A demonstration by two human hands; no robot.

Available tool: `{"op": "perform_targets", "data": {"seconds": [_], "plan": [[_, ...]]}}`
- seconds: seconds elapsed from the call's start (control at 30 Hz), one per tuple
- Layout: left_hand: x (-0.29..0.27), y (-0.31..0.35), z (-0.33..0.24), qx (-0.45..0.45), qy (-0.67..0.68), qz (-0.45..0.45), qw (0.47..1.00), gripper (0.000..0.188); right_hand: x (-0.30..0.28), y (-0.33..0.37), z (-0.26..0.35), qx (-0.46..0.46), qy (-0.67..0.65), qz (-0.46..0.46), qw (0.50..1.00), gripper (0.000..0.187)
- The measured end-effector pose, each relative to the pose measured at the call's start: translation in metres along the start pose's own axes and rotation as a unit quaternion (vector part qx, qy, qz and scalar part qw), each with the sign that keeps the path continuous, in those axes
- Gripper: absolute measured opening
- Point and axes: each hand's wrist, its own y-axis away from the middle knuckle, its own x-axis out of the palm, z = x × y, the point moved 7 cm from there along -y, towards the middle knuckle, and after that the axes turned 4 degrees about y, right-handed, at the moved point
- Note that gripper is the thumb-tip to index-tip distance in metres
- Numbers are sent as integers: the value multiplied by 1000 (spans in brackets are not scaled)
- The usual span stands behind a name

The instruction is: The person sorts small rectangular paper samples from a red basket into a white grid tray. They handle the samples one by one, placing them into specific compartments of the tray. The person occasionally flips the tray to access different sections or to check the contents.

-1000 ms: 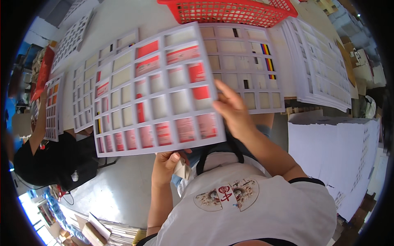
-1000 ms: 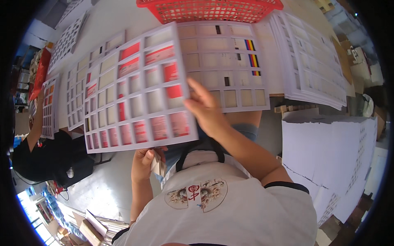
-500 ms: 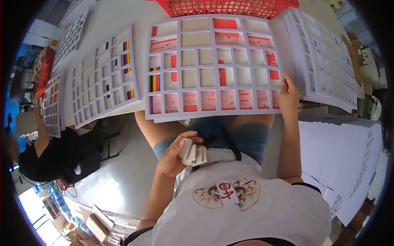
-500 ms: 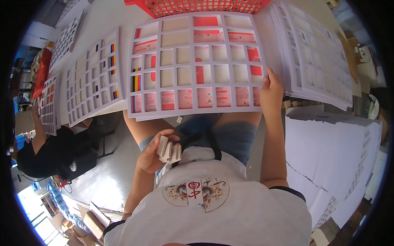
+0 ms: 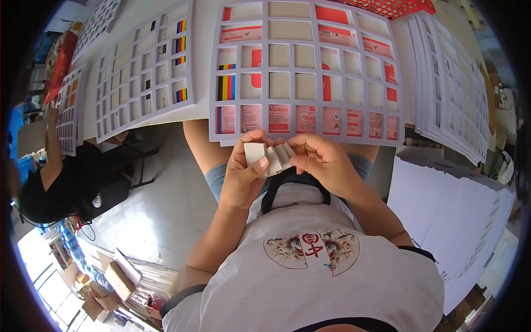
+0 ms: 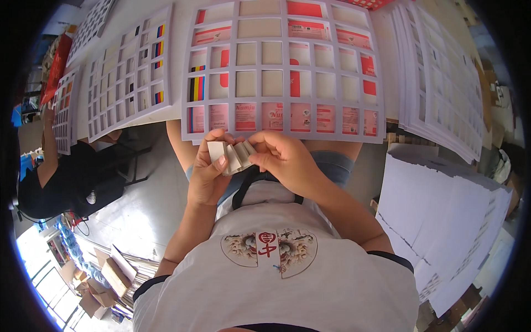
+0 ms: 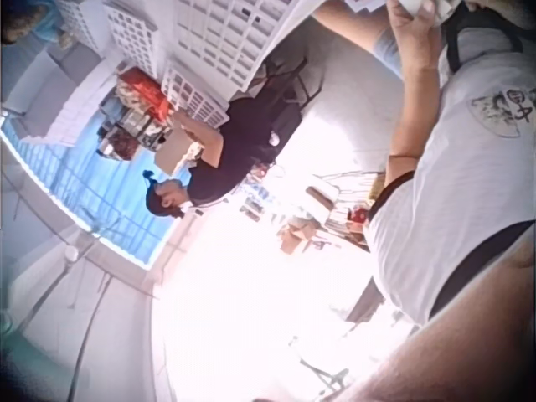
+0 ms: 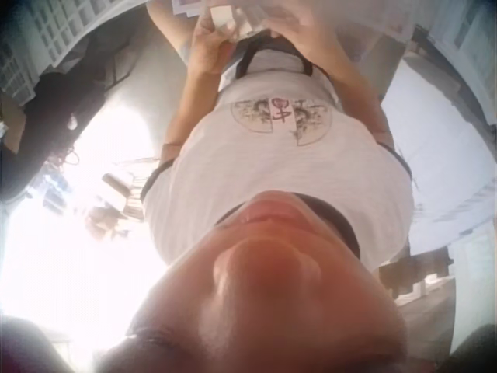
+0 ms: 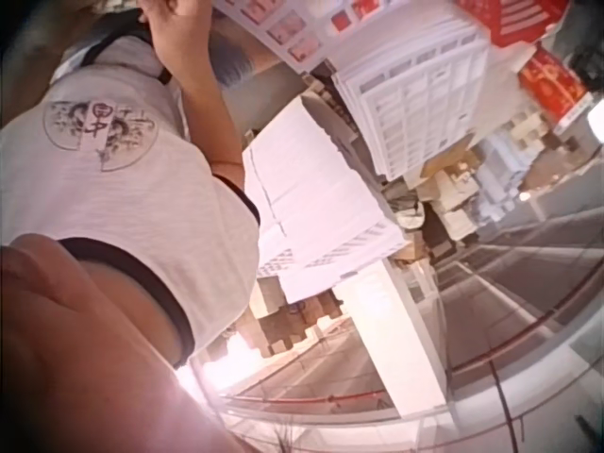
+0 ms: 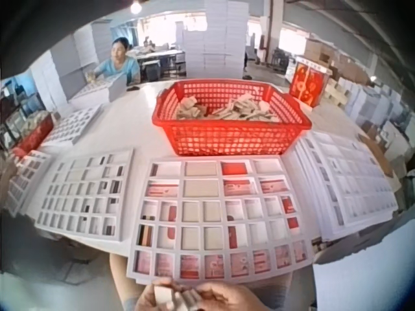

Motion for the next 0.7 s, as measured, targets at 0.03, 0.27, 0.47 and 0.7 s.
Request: {"op": "perform_targets", "data": {"seconds": [0.03, 0.27, 0.47, 0.7], "plan": [[-3, 1, -2, 8, 5, -8, 1000, 45, 0, -5, 2, 14, 5, 3, 1000, 22], [-30, 13, -10, -10, -9, -66, 998, 41, -23, -38, 42, -170, 263, -255, 915, 17], [-32, 17, 3, -88, 34, -59, 994, 50, -15, -74, 51, -253, 433, -167, 849, 16], [-27, 14, -1, -73, 36, -28, 996, 52, 4, -47, 33, -304, 570, -177, 743, 25]]}}
